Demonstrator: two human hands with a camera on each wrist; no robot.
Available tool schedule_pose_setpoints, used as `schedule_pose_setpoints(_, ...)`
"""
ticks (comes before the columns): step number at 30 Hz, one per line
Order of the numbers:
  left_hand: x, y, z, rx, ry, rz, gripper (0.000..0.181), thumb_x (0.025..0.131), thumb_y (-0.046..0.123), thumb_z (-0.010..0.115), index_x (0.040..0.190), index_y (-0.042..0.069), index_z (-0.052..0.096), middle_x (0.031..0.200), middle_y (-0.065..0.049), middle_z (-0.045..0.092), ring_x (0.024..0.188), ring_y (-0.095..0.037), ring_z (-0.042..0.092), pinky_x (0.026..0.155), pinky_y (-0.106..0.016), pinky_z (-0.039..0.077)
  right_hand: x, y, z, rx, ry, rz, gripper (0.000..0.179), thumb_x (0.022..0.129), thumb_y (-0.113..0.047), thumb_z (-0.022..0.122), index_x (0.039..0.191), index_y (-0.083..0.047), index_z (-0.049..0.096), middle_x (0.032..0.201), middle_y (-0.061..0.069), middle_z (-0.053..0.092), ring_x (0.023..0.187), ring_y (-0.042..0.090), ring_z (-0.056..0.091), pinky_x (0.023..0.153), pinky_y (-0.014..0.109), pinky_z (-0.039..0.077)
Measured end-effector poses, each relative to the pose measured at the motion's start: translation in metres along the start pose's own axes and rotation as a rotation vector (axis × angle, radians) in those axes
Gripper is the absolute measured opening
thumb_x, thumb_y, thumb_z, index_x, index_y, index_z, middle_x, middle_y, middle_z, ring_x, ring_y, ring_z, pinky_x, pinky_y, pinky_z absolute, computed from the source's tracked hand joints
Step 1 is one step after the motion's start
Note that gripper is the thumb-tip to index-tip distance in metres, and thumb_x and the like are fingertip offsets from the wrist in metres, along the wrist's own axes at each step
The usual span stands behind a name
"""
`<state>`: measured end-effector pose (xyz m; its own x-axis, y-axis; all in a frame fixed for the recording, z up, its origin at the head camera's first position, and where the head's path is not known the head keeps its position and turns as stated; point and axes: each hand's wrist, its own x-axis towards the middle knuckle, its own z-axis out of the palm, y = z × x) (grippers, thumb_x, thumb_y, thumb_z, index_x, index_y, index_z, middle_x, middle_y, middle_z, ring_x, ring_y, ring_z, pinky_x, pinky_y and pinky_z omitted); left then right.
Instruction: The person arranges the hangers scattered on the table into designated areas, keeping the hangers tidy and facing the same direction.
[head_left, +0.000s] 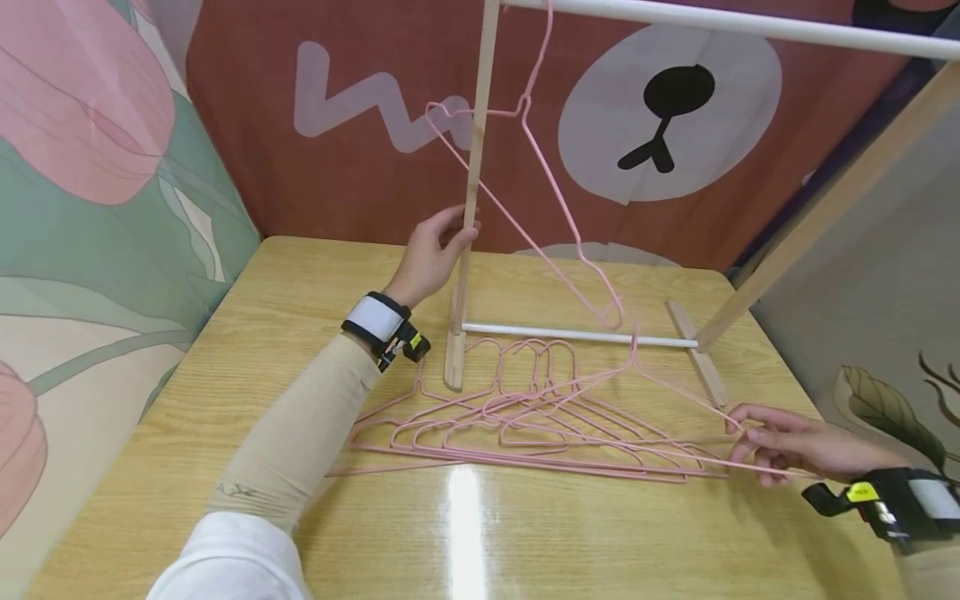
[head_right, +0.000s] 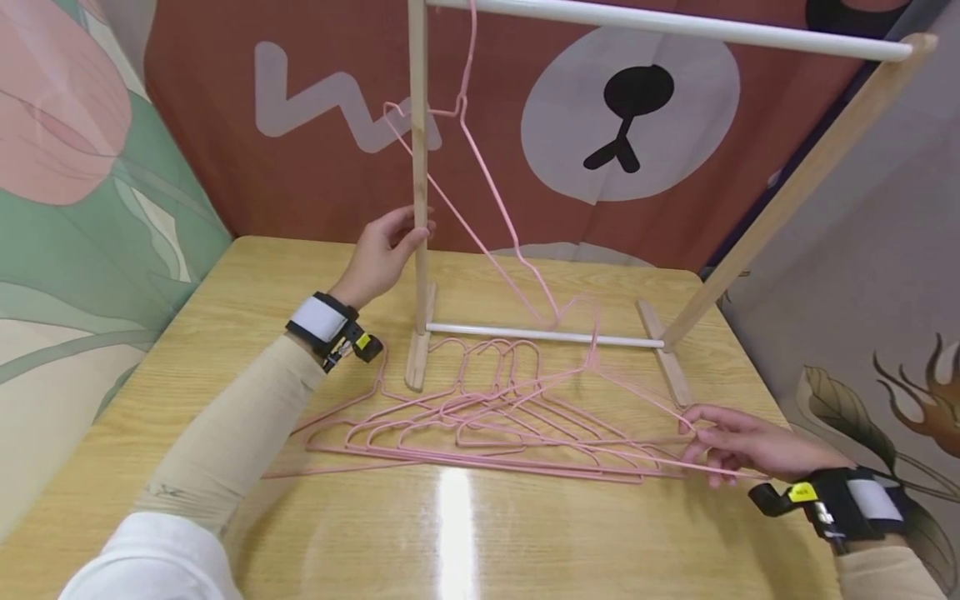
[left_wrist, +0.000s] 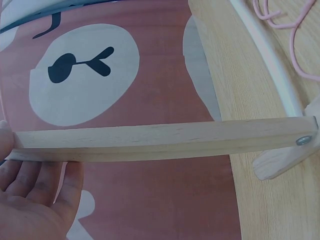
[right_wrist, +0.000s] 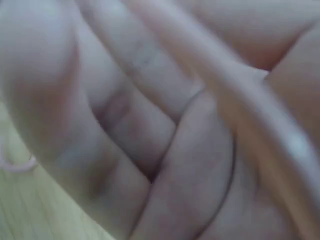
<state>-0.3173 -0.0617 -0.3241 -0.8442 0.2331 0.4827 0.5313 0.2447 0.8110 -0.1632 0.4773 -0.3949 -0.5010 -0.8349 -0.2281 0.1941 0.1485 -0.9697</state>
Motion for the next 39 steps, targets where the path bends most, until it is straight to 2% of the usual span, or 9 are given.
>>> schedule_pose_setpoints(6, -0.004, 0.001, -0.002, 0.005, -0.002, -0.005, 0.038, 0.105, 0.014, 0.058, 0.139, -0.001, 0.058, 0.123, -0.017, 0.068, 0.113, -0.027, 0.064, 0.099, -0.038, 0.052, 0.008, 0.002, 0.005, -0.282, 0.141, 0.131, 0.029, 0.11, 0.002, 0.032, 0.127, 0.003, 0.056, 0.105, 0.009, 0.069, 0.085, 0.014, 0.067, 0.065, 0.031, 0.058)
schedule_pose_setpoints(12, -0.004, 0.001, -0.002, 0.006, -0.002, -0.004, 0.038, 0.105, 0.015, 0.058, 0.139, 0.0, 0.058, 0.123, -0.017, 0.067, 0.114, -0.026, 0.064, 0.1, -0.038, 0.052, 0.014, 0.006, 0.011, -0.541, 0.217, 0.086, 0.023, 0.105, 0.005, 0.047, 0.118, 0.003, 0.066, 0.088, -0.001, 0.066, 0.069, 0.008, 0.06, 0.053, 0.028, 0.054)
schedule_pose_setpoints(17, -0.004, 0.001, 0.0, 0.004, 0.002, -0.007, 0.038, 0.104, 0.015, 0.058, 0.139, 0.001, 0.058, 0.123, -0.016, 0.068, 0.113, -0.026, 0.064, 0.1, -0.037, 0.052, 0.021, 0.01, 0.015, -0.685, 0.261, 0.05, 0.017, 0.101, 0.008, 0.053, 0.109, 0.011, 0.067, 0.073, 0.006, 0.061, 0.056, 0.015, 0.054, 0.048, 0.028, 0.046)
schedule_pose_setpoints(22, -0.004, 0.003, 0.001, 0.006, -0.001, -0.008, 0.038, 0.105, 0.016, 0.058, 0.139, 0.001, 0.058, 0.124, -0.015, 0.068, 0.114, -0.025, 0.064, 0.101, -0.037, 0.051, 0.02, 0.01, 0.017, -0.815, 0.316, 0.046, 0.014, 0.098, 0.008, 0.059, 0.106, 0.008, 0.071, 0.09, -0.001, 0.072, 0.075, 0.001, 0.061, 0.057, 0.023, 0.051)
schedule_pose_setpoints(25, -0.003, 0.004, 0.001, 0.008, 0.001, -0.008, 0.038, 0.105, 0.016, 0.058, 0.139, 0.001, 0.058, 0.124, -0.015, 0.068, 0.115, -0.025, 0.064, 0.102, -0.037, 0.051, 0.02, 0.008, 0.018, -0.954, 0.407, 0.043, 0.011, 0.095, 0.007, 0.065, 0.101, 0.001, 0.073, 0.094, -0.003, 0.073, 0.083, -0.002, 0.061, 0.063, 0.023, 0.051)
schedule_pose_setpoints(27, -0.003, 0.004, 0.001, 0.007, 0.003, -0.005, 0.038, 0.105, 0.016, 0.058, 0.139, 0.001, 0.058, 0.124, -0.016, 0.067, 0.114, -0.025, 0.064, 0.101, -0.037, 0.051, 0.02, 0.007, 0.018, -1.045, 0.498, 0.095, 0.011, 0.092, 0.005, 0.069, 0.099, -0.002, 0.072, 0.09, -0.004, 0.07, 0.081, -0.003, 0.058, 0.063, 0.023, 0.05)
schedule_pose_setpoints(29, -0.003, 0.004, 0.001, 0.006, 0.005, -0.003, 0.038, 0.105, 0.016, 0.058, 0.14, 0.0, 0.058, 0.124, -0.016, 0.067, 0.114, -0.026, 0.064, 0.101, -0.037, 0.051, 0.019, 0.007, 0.017, -1.115, 0.59, 0.192, 0.011, 0.091, 0.001, 0.072, 0.099, -0.005, 0.07, 0.087, -0.006, 0.065, 0.077, -0.002, 0.054, 0.063, 0.024, 0.048)
schedule_pose_setpoints(33, -0.004, 0.004, 0.001, 0.008, 0.005, -0.002, 0.038, 0.105, 0.015, 0.058, 0.14, 0.0, 0.058, 0.123, -0.016, 0.068, 0.114, -0.026, 0.064, 0.1, -0.037, 0.051, 0.016, 0.013, 0.012, -1.097, 0.64, 0.376, 0.013, 0.091, -0.009, 0.076, 0.101, -0.006, 0.068, 0.085, -0.005, 0.06, 0.075, 0.002, 0.051, 0.063, 0.025, 0.046)
schedule_pose_setpoints(39, -0.003, 0.003, 0.002, 0.006, 0.006, 0.001, 0.037, 0.104, 0.015, 0.058, 0.139, 0.0, 0.059, 0.124, -0.016, 0.068, 0.114, -0.026, 0.064, 0.101, -0.037, 0.051, 0.014, 0.025, 0.007, -1.023, 0.628, 0.407, 0.015, 0.091, -0.014, 0.077, 0.096, -0.009, 0.064, 0.082, -0.003, 0.059, 0.071, 0.005, 0.051, 0.059, 0.025, 0.045)
